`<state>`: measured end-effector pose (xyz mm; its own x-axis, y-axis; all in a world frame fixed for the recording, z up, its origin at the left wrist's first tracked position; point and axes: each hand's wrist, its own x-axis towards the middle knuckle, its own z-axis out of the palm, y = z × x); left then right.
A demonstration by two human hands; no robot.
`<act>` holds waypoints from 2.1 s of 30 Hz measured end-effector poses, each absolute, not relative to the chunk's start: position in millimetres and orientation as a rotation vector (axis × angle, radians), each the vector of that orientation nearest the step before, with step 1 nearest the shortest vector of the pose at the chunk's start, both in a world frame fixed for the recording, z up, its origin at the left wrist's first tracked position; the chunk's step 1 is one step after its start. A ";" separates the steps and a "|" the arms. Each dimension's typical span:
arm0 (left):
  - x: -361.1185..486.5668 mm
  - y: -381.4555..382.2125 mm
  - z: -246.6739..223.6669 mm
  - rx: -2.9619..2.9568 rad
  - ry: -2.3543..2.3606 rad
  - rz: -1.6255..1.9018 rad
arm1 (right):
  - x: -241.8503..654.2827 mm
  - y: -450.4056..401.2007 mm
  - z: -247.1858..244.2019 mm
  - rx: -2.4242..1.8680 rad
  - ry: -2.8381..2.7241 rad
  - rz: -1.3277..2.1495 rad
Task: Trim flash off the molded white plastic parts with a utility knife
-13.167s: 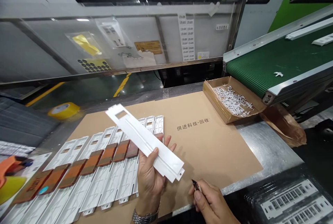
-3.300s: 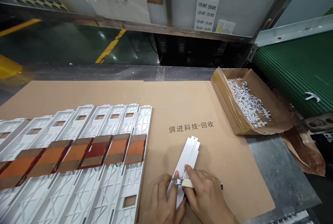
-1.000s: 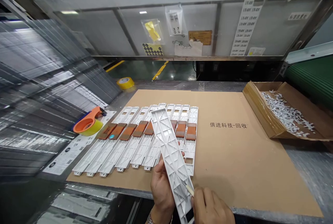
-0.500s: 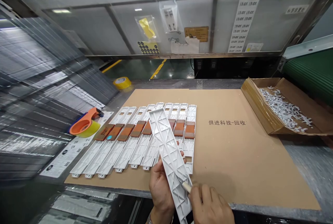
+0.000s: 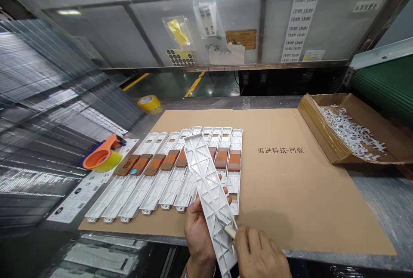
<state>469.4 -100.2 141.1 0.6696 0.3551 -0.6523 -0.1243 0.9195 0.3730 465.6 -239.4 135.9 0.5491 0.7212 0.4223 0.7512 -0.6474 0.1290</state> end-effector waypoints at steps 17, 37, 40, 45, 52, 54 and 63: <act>468.4 -99.0 145.2 0.324 0.752 0.320 | 468.1 -238.0 131.9 -2.563 -1.295 -0.722; 471.1 -102.8 150.3 0.297 0.788 0.354 | 467.6 -234.6 130.9 -2.555 -1.205 -0.741; 471.9 -103.1 151.4 0.268 0.814 0.351 | 469.0 -233.2 133.8 -2.532 -1.243 -0.738; 472.6 -103.1 151.9 0.250 0.830 0.362 | 466.3 -233.4 123.7 -2.538 -1.182 -0.749; 472.4 -104.0 154.6 0.231 0.855 0.342 | 462.0 -232.7 114.4 -2.546 -1.154 -0.752; 473.0 -104.0 154.8 0.230 0.859 0.343 | 463.6 -233.3 116.6 -2.545 -1.158 -0.753; 475.8 -102.8 154.0 0.283 0.820 0.345 | 469.7 -240.2 129.1 -2.560 -1.303 -0.600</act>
